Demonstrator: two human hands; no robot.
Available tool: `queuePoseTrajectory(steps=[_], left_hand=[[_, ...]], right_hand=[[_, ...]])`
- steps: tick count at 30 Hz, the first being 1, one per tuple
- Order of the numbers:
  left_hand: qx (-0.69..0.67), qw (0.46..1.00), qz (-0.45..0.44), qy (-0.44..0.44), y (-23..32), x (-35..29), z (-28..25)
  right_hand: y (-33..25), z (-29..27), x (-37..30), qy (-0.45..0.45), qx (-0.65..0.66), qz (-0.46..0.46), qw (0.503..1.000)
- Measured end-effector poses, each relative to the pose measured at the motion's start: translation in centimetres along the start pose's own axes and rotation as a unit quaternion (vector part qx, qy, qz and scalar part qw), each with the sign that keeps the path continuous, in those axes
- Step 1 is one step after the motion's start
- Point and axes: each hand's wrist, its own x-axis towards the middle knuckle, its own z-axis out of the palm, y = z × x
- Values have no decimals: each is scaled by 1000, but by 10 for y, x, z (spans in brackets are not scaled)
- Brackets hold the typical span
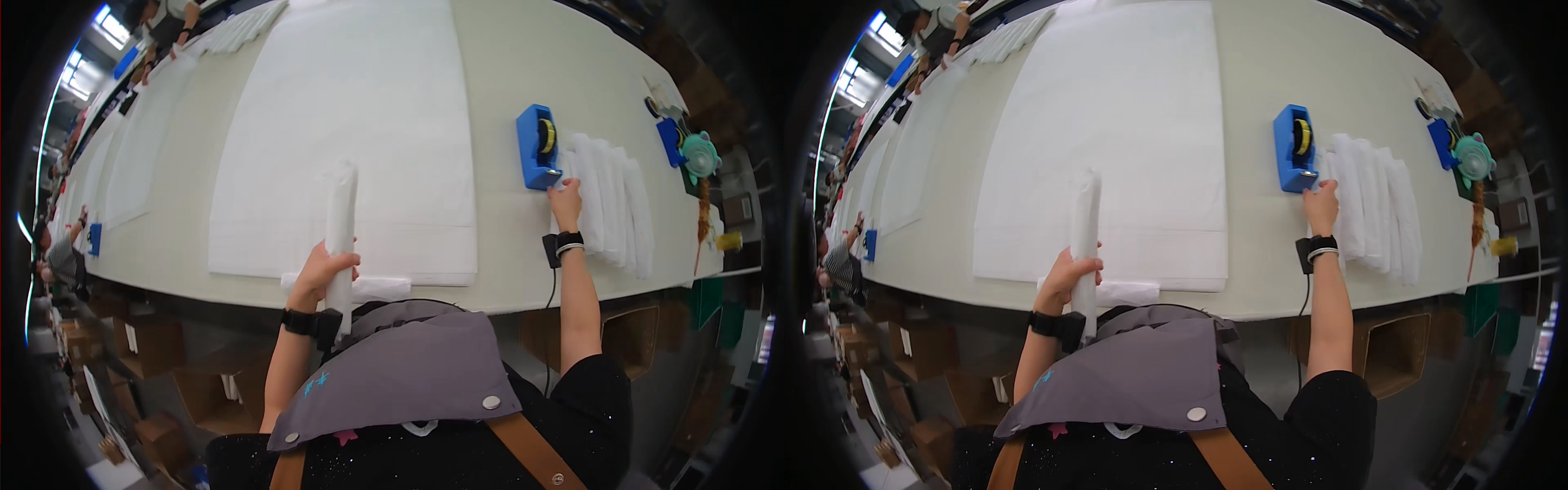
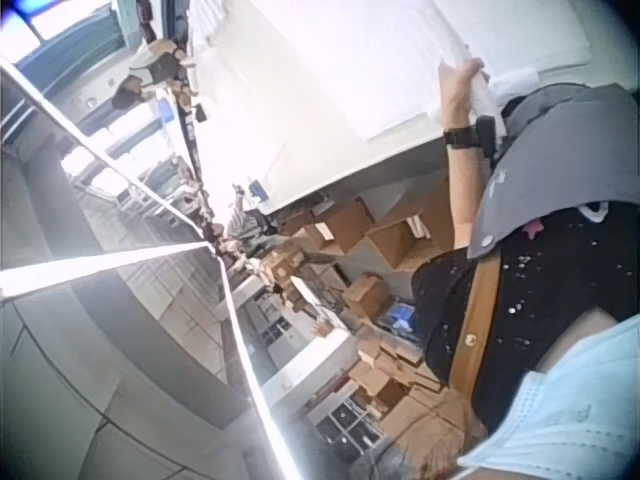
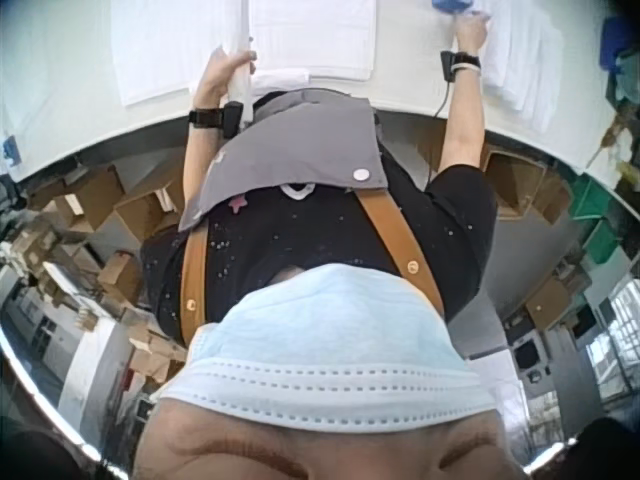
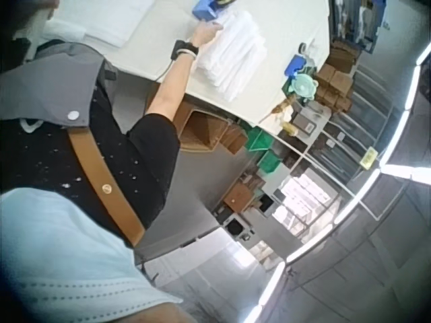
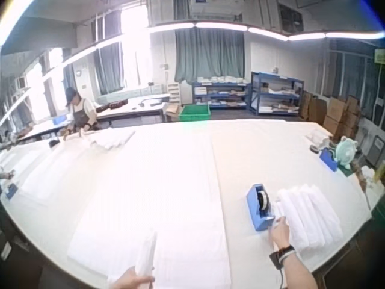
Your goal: The person repeatedly folds and rolls large white sheets of fabric into tight cylindrical bundles on a workbench. They use a handheld tape dispenser to secure the rolled fabric with tape before placing the finished bundle aside and repeating the process with a new sheet.
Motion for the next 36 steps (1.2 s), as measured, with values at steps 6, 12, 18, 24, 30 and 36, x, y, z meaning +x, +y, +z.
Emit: queuePoseTrajectory(steps=[6, 12, 18, 24, 30, 36], left_hand=[[13, 1000, 10, 7, 6, 3, -8], [33, 998, 44, 6, 7, 0, -16], [17, 997, 72, -15, 9, -8, -31], [-5, 997, 69, -23, -1, -6, -52], [-4, 997, 74, -24, -3, -2, -67], [-14, 997, 78, -26, 3, 2, -69]], right_hand=[[-83, -10, -94, -152, 333, -42, 930], [-235, -15, -210, -398, 510, -116, 754], [-291, 8, -251, -488, 513, -150, 690], [-305, 23, -263, -506, 502, -160, 682], [-314, 28, -270, -513, 471, -173, 696], [-324, 32, -274, -487, 458, -182, 721]])
